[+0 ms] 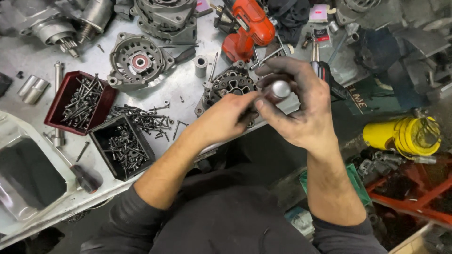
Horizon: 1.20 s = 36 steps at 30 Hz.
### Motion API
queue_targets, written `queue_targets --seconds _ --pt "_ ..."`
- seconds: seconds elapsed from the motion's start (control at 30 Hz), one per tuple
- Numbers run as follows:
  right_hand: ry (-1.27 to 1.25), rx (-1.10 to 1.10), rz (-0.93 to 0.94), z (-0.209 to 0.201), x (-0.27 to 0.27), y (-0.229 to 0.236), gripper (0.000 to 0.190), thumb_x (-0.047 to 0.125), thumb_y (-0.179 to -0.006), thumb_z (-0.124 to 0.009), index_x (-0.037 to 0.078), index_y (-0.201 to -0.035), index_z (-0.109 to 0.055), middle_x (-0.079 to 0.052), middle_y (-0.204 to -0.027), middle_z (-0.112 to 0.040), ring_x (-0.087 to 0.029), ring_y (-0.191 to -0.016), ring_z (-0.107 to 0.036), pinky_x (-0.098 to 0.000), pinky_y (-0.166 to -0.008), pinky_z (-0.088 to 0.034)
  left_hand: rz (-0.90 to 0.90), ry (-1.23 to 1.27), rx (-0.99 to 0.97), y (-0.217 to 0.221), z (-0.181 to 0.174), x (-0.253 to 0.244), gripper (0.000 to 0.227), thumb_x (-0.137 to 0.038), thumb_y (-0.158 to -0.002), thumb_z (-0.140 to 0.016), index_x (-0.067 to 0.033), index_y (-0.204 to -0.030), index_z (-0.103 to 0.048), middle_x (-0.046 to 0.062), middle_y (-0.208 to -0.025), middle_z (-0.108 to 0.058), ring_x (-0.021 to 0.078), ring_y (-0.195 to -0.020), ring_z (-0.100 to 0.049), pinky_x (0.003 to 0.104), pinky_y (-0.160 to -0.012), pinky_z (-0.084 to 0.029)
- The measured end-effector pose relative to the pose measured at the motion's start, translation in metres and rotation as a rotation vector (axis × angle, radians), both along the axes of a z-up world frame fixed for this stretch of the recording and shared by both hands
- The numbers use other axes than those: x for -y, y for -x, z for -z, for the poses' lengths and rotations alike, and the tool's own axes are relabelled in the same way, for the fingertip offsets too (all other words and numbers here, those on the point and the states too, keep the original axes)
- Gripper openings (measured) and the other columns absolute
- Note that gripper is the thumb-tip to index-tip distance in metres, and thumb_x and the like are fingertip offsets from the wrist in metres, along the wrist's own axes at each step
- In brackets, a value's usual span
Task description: The person uses a screwdriver to remove screws from a circular metal component on a workbench. They then use pliers to remove a small part from the component and place it on the table. The person continues to manipulate the component and other parts on the workbench.
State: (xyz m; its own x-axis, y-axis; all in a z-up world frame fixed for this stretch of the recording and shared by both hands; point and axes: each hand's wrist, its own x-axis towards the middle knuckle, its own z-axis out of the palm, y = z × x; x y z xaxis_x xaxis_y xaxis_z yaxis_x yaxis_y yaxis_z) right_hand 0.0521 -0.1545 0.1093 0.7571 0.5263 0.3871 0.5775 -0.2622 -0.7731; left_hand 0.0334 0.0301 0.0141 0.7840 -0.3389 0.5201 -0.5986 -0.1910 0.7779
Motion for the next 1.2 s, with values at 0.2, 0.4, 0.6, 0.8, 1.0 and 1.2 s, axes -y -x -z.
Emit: queue_targets --seconds 0.2,0.4,0.6,0.8,1.0,1.2 --pt "-0.062 0.052 -0.019 0.013 -0.003 0.003 0.054 0.008 -0.092 -0.087 0.0 -0.134 -0.054 -0.012 -0.119 -0.07 -0.015 -0.105 -0.072 -0.0297 -0.096 -0.061 -0.375 -0.214 -0.242 -0.003 0.006 0.022 0.035 -0.017 -0.082 -0.081 -0.0085 -0.111 -0.064 0.017 -0.086 -0.072 0.0399 -0.081 -0.071 0.048 -0.071 -0.057" --pt "-0.028 0.088 0.006 0.012 -0.005 0.004 0.054 0.003 -0.094 -0.084 0.0 -0.138 -0.053 -0.011 -0.117 -0.073 -0.015 -0.104 -0.074 -0.0295 -0.096 -0.062 -0.154 -0.158 -0.146 0.007 0.022 0.0 0.044 -0.006 -0.08 -0.071 -0.0073 -0.122 -0.058 0.017 -0.094 -0.071 0.0411 -0.091 -0.069 0.048 -0.077 -0.057" --pt "-0.068 0.079 -0.018 0.013 -0.014 0.006 0.054 0.001 -0.091 -0.085 -0.001 -0.135 -0.053 -0.012 -0.114 -0.072 -0.016 -0.103 -0.073 -0.0293 -0.094 -0.061 -0.31 -0.262 -0.273 0.0 0.018 0.014 0.03 -0.013 -0.084 -0.079 -0.0128 -0.112 -0.068 0.017 -0.092 -0.073 0.0397 -0.089 -0.071 0.048 -0.078 -0.056" --pt "-0.11 -0.002 0.029 0.018 -0.011 0.004 0.051 -0.002 -0.094 -0.083 0.0 -0.135 -0.053 -0.01 -0.115 -0.073 -0.016 -0.104 -0.074 -0.0287 -0.093 -0.063 -0.032 -0.15 -0.034 -0.004 0.045 0.003 0.045 -0.006 -0.08 -0.074 -0.0069 -0.122 -0.058 0.018 -0.105 -0.071 0.0414 -0.098 -0.069 0.048 -0.085 -0.058" --pt "-0.139 0.017 0.045 0.022 -0.014 0.008 0.053 -0.004 -0.093 -0.084 0.0 -0.135 -0.051 -0.01 -0.111 -0.071 -0.014 -0.1 -0.07 -0.0295 -0.096 -0.06 -0.273 -0.256 -0.256 0.002 0.007 0.009 0.052 -0.017 -0.077 -0.083 -0.0082 -0.125 -0.064 0.019 -0.094 -0.072 0.0414 -0.088 -0.069 0.048 -0.077 -0.056" --pt "-0.16 -0.034 0.065 0.021 -0.016 0.008 0.057 -0.004 -0.093 -0.084 0.001 -0.139 -0.049 -0.01 -0.113 -0.072 -0.013 -0.098 -0.07 -0.0267 -0.089 -0.059 -0.118 -0.173 0.001 0.003 0.031 -0.003 0.044 -0.012 -0.077 -0.078 -0.0055 -0.117 -0.06 0.02 -0.1 -0.071 0.0414 -0.094 -0.07 0.047 -0.081 -0.058"
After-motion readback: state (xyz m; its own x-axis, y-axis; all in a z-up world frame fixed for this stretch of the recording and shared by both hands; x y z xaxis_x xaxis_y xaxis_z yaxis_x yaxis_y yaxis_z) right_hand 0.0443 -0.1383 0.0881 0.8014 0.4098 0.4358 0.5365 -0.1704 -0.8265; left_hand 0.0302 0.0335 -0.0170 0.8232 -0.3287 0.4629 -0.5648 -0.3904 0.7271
